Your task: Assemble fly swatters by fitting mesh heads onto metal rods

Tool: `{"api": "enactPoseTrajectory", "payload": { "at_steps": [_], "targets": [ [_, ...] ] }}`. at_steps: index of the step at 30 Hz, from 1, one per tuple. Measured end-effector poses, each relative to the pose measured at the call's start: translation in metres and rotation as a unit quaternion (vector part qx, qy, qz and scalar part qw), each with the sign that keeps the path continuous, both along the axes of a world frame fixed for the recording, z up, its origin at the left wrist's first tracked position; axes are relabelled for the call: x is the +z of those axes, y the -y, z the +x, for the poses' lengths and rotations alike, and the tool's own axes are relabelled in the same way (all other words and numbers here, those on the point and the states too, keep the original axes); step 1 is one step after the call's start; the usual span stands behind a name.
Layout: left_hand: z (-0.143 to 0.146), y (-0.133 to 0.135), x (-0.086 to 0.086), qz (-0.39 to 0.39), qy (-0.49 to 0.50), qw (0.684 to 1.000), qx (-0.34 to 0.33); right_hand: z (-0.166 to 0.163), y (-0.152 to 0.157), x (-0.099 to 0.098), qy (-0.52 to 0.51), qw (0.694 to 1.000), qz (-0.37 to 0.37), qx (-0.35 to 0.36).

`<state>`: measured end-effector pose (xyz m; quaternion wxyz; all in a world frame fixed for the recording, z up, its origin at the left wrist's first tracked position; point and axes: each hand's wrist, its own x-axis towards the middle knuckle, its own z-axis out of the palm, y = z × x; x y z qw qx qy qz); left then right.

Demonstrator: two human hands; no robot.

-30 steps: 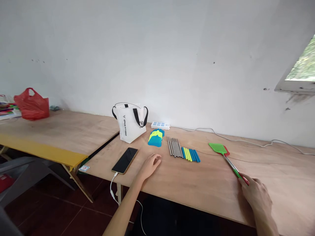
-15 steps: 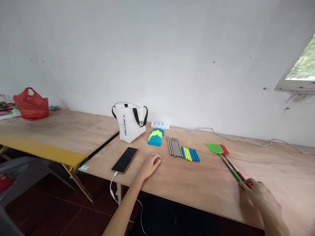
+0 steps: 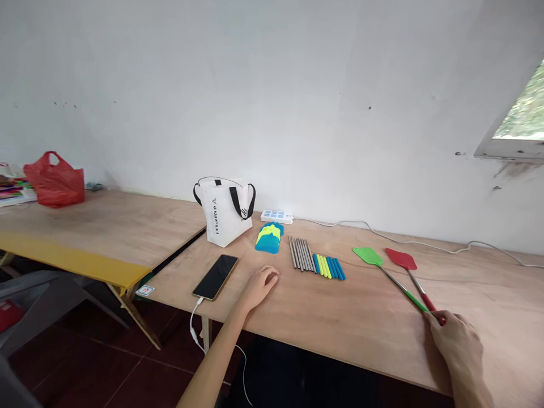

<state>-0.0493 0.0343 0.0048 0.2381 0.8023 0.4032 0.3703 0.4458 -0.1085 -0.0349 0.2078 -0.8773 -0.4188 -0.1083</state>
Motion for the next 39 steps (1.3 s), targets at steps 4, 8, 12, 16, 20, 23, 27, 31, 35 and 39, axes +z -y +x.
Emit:
{"api": "enactPoseTrajectory", "payload": {
  "at_steps": [4,8,12,16,20,23,27,31,35,39],
  "targets": [
    [0.0,-0.001,-0.001,0.003,0.001,1.0,-0.003,-0.001,-0.001,-0.001,-0.013,1.0,0.016,0.015],
    [0.0,-0.001,-0.002,0.002,-0.004,1.0,-0.003,-0.005,0.001,0.003,-0.024,0.999,0.033,0.014],
    [0.0,-0.002,-0.003,0.005,-0.008,1.0,-0.004,-0.008,0.003,0.009,-0.041,0.999,0.03,-0.021],
    [0.0,-0.003,-0.004,0.006,-0.017,1.0,-0.004,-0.01,0.005,0.014,-0.044,0.996,0.033,-0.072],
    [0.0,-0.003,-0.004,0.008,-0.024,1.0,-0.005,-0.015,0.005,0.017,-0.019,0.991,0.064,-0.112],
    [0.0,-0.003,-0.004,0.006,-0.028,1.0,-0.003,-0.02,0.003,0.019,-0.027,0.992,0.032,-0.116],
    [0.0,-0.002,-0.003,0.007,-0.034,0.999,0.001,-0.028,0.001,0.022,-0.031,0.996,-0.038,-0.075],
    [0.0,-0.003,-0.004,0.012,-0.034,0.999,0.001,-0.033,0.001,0.023,-0.014,0.996,-0.065,-0.054],
    [0.0,-0.003,-0.004,0.01,-0.036,0.999,0.001,-0.032,0.002,0.022,-0.011,0.996,-0.062,-0.064],
    [0.0,-0.002,-0.003,0.009,-0.035,0.999,0.0,-0.03,0.001,0.019,-0.023,0.996,-0.069,-0.055]
  ]
}}
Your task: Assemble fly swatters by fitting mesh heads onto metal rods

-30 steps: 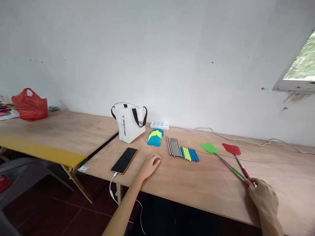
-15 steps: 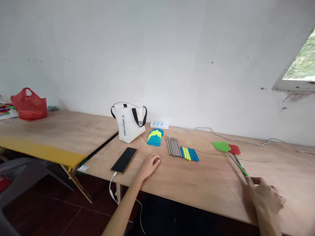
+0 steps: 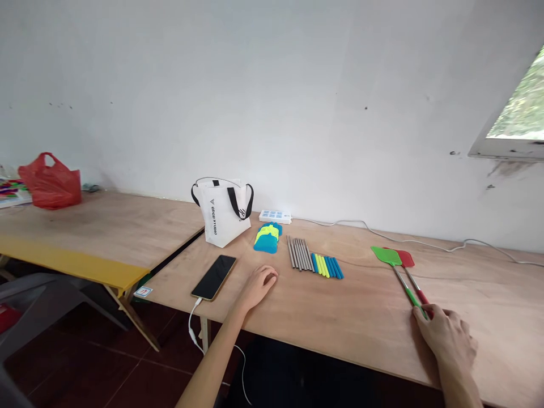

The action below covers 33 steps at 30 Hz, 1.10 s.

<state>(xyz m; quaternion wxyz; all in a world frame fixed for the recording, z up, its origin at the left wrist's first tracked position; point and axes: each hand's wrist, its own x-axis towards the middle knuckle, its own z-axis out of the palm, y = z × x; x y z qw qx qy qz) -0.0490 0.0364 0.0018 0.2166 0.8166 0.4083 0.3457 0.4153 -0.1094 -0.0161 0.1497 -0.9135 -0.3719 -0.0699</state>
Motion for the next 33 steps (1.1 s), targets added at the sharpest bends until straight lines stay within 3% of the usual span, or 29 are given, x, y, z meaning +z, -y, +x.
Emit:
{"api": "enactPoseTrajectory", "payload": {
  "at_steps": [18,33],
  "targets": [
    [0.0,0.0,-0.002,0.008,-0.002,1.0,0.0,0.017,0.001,-0.01,-0.018,0.999,0.028,0.009],
    [-0.001,0.0,0.0,0.003,-0.008,1.0,-0.001,0.012,0.001,-0.001,-0.02,1.0,-0.001,0.01]
  ]
}}
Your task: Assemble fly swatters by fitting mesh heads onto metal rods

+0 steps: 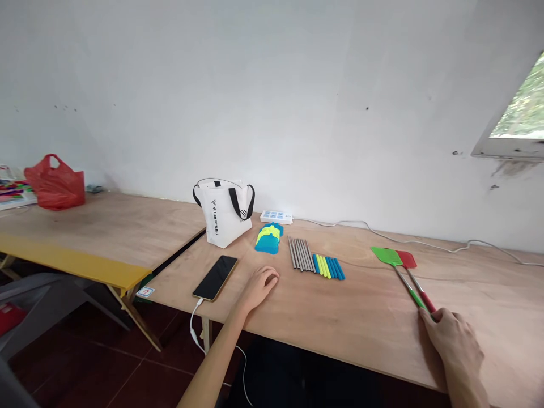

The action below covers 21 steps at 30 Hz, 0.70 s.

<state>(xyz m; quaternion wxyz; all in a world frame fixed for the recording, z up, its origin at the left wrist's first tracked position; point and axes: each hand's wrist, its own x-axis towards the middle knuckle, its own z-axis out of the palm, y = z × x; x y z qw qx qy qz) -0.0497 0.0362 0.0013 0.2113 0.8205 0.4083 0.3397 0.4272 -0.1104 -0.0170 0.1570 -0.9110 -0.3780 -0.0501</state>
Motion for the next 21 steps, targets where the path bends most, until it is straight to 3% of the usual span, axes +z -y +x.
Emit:
{"api": "enactPoseTrajectory", "payload": {
  "at_steps": [21],
  "targets": [
    [0.0,0.0,-0.001,-0.003,0.002,1.0,0.003,0.01,0.004,-0.003,-0.039,0.999,0.006,0.026]
  ]
}}
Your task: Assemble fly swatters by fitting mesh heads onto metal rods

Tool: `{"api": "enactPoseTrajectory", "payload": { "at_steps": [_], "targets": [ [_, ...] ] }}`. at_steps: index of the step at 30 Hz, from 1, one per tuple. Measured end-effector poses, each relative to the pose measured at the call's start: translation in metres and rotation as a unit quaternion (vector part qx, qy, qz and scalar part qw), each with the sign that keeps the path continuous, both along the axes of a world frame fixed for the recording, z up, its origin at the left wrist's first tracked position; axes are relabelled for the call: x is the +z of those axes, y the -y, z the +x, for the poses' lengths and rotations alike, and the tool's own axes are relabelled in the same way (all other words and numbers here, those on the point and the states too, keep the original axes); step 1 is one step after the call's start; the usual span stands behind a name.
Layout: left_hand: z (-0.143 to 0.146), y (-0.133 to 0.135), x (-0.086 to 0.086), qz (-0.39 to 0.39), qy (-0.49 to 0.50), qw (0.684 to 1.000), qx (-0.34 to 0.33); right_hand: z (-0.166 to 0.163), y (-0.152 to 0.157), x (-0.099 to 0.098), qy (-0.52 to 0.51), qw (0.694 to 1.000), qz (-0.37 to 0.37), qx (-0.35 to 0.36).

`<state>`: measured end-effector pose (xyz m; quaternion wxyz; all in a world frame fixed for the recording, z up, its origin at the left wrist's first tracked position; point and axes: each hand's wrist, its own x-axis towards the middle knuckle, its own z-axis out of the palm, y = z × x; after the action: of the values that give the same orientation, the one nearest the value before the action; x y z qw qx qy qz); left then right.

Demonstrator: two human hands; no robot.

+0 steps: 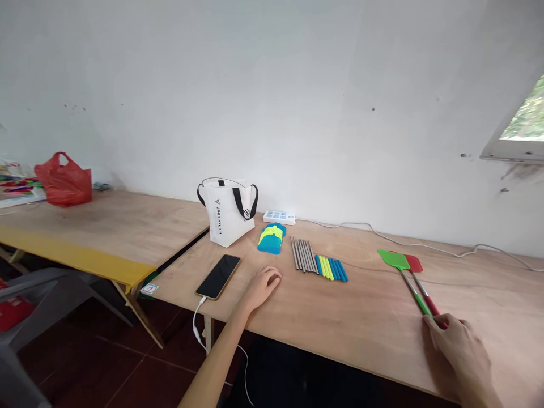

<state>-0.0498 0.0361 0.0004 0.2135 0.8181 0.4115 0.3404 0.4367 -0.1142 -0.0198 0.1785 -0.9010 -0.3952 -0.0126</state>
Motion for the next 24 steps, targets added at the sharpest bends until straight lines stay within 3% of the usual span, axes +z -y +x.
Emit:
{"api": "enactPoseTrajectory", "payload": {
  "at_steps": [13,24],
  "targets": [
    [0.0006,-0.0003,-0.0002,0.002,-0.001,1.0,0.003,-0.0056,-0.0033,0.0054,0.017,1.0,-0.002,-0.025],
    [-0.0002,0.0005,-0.0004,0.002,-0.004,1.0,0.002,-0.0024,-0.0056,-0.0022,0.034,0.999,0.014,-0.015]
  ]
}}
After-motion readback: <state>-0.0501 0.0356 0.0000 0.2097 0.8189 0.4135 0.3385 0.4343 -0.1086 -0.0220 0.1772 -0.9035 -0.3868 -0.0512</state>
